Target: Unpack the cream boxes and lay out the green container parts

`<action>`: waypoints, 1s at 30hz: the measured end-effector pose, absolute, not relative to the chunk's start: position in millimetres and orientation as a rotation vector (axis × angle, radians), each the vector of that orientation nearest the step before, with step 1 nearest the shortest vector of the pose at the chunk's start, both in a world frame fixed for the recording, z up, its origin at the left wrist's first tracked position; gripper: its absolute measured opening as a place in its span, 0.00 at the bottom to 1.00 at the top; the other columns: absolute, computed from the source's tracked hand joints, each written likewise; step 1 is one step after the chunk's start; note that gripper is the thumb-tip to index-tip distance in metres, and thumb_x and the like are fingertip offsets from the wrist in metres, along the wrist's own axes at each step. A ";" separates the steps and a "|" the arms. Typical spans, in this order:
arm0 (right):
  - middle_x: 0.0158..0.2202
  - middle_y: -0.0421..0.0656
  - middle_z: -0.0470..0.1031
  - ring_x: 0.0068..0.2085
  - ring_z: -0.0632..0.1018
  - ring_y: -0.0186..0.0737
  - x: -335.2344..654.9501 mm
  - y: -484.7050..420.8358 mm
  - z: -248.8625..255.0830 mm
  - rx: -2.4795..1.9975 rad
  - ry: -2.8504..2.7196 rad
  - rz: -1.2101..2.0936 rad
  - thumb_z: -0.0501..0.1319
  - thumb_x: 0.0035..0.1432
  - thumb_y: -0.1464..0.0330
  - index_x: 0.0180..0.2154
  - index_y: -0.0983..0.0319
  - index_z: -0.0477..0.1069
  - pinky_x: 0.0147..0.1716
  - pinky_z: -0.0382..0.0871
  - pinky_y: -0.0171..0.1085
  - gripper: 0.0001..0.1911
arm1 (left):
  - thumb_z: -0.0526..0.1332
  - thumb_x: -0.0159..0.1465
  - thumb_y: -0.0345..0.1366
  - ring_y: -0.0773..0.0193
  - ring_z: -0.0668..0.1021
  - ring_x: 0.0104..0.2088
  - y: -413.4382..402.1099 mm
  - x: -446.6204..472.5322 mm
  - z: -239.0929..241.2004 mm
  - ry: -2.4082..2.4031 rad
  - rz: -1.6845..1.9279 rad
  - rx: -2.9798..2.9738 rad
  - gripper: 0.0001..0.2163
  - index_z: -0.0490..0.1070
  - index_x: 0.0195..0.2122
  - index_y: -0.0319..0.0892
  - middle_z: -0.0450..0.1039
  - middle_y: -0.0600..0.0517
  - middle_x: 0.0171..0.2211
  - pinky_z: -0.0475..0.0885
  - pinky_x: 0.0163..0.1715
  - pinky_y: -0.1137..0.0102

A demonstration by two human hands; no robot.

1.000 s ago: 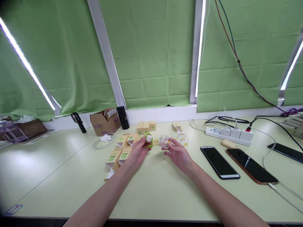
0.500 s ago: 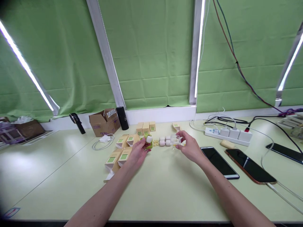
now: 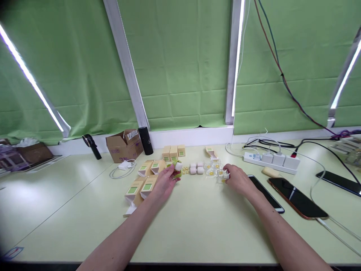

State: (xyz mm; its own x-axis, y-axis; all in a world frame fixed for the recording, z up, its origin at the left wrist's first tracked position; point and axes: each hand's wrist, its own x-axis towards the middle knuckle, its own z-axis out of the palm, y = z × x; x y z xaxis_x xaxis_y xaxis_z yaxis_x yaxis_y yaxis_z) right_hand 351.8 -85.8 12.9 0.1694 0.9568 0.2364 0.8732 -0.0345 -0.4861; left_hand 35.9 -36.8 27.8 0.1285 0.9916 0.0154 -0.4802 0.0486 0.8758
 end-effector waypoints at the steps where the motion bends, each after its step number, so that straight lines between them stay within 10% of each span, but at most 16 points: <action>1: 0.42 0.44 0.80 0.40 0.79 0.44 351.8 -85.2 11.7 -1.931 -1.734 0.205 0.63 0.47 0.75 0.45 0.57 0.74 0.35 0.65 0.37 0.20 | 0.78 0.50 0.50 0.62 0.77 0.38 -36.8 36.1 27.7 0.752 1.303 0.880 0.22 0.78 0.36 0.38 0.78 0.45 0.39 0.70 0.34 0.68; 30: 0.53 0.49 0.77 0.51 0.78 0.54 354.0 -85.0 14.4 -1.990 -1.706 0.092 0.64 0.53 0.70 0.54 0.57 0.66 0.43 0.69 0.44 0.26 | 0.80 0.45 0.49 0.62 0.77 0.37 -42.0 37.7 32.6 0.757 1.300 0.857 0.25 0.78 0.37 0.38 0.78 0.46 0.37 0.69 0.33 0.68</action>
